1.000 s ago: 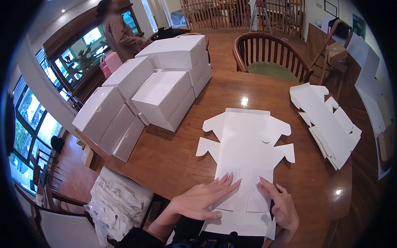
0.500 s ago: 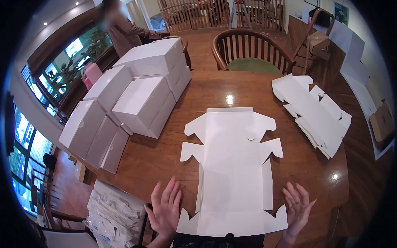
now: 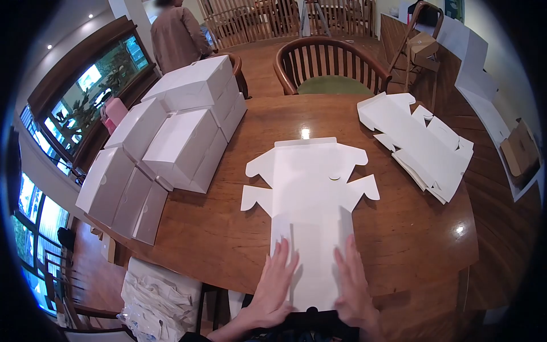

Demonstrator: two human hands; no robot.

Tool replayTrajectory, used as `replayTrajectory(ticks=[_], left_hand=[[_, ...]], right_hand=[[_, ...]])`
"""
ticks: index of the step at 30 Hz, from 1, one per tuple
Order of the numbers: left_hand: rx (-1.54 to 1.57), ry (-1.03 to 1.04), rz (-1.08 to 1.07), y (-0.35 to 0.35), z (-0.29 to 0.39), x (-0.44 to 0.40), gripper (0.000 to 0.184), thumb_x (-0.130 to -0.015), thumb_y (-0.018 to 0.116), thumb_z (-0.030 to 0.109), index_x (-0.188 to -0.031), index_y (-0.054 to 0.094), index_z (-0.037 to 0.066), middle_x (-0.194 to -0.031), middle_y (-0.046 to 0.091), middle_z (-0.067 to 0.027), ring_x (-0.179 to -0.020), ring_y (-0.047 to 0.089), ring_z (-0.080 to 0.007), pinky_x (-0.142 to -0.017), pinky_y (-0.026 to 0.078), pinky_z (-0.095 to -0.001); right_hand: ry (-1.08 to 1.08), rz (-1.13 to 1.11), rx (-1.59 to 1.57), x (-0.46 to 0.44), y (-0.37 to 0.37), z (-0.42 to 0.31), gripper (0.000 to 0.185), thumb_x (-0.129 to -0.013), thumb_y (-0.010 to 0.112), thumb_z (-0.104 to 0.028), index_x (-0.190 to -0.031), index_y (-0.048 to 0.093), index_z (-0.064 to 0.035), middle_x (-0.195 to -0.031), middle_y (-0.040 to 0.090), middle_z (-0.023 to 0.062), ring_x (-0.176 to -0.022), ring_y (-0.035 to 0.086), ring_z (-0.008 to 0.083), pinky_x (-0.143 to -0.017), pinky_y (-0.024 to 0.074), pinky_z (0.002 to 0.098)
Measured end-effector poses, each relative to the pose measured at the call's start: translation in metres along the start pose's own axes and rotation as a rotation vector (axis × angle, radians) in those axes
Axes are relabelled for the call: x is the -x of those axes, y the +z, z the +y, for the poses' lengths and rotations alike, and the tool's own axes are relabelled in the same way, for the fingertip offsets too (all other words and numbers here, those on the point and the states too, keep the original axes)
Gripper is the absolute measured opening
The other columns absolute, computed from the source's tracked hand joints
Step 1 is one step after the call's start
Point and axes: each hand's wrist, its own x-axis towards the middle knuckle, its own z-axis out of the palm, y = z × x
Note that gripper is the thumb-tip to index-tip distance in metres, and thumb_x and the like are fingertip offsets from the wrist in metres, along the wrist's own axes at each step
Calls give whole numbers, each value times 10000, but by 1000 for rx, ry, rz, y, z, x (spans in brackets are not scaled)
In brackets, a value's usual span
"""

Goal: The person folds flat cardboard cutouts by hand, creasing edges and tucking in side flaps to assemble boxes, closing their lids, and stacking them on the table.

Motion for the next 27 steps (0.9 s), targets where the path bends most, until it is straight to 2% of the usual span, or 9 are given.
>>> replayTrajectory(ticks=[5,12,16,18,20,22,23,25,27], left_hand=[[-453,-3,-144,10,7,-6,889,-882,436,672,-1517,275,70,-1570,109,-306,-1456,140,-461,-1081,194,-657],[-533,19,-99,17,5,-7,880,-852,511,668,-1428,421,9,-1534,246,-302,-1427,264,-433,-1063,288,-619],[-519,10,-147,10,9,-8,930,-849,515,670,-1459,350,-12,-1544,217,-303,-1440,236,-431,-1103,256,-586],[-281,7,-217,-5,4,-9,950,-881,503,628,-1505,213,-26,-1560,161,-301,-1470,143,-420,-1153,180,-536],[-29,-5,-208,-17,-3,-7,952,-918,478,591,-1530,73,-16,-1574,120,-289,-1484,85,-403,-1178,120,-511],[837,-151,263,-24,-4,-7,874,-955,451,540,-1533,76,3,-1569,146,-278,-1484,118,-373,-1190,105,-478],[839,-149,258,-31,-7,-7,874,-955,451,540,-1533,76,3,-1569,146,-278,-1484,118,-373,-1190,105,-478],[1327,-285,615,-49,-14,-9,844,-958,471,512,-1538,83,36,-1553,192,-272,-1471,174,-337,-1190,155,-428],[1487,-308,634,-54,-29,-10,849,-950,493,497,-1537,83,40,-1545,199,-270,-1461,195,-333,-1191,153,-414]], right_hand=[[79,-184,442,-5,8,-13,700,-931,460,-569,-1486,381,-151,-1529,184,348,-1431,211,476,-1086,210,660],[23,-218,662,-7,16,-12,641,-924,531,-487,-1467,415,-166,-1487,298,339,-1404,305,443,-1062,263,653],[29,-291,591,-11,4,-11,742,-922,536,-520,-1498,331,-100,-1511,261,323,-1420,272,439,-1105,239,600],[64,-326,486,-11,-11,-5,793,-921,529,-550,-1510,291,-75,-1525,251,308,-1431,262,425,-1123,225,577],[85,-133,-254,-11,-27,6,885,-922,470,-636,-1530,204,-50,-1547,238,267,-1443,259,378,-1148,199,531],[109,126,-625,-16,-38,8,906,-922,393,-691,-1543,154,-76,-1553,246,240,-1424,304,330,-1147,212,501],[211,240,-722,-19,-49,3,859,-949,361,-665,-1547,127,-95,-1546,248,249,-1404,329,340,-1150,216,464],[273,380,-857,-24,-61,13,827,-962,356,-642,-1547,129,-103,-1540,252,253,-1405,322,344,-1154,208,461],[357,523,-1107,-30,-71,36,755,-994,363,-568,-1542,143,-97,-1531,255,265,-1425,277,356,-1173,168,461]])
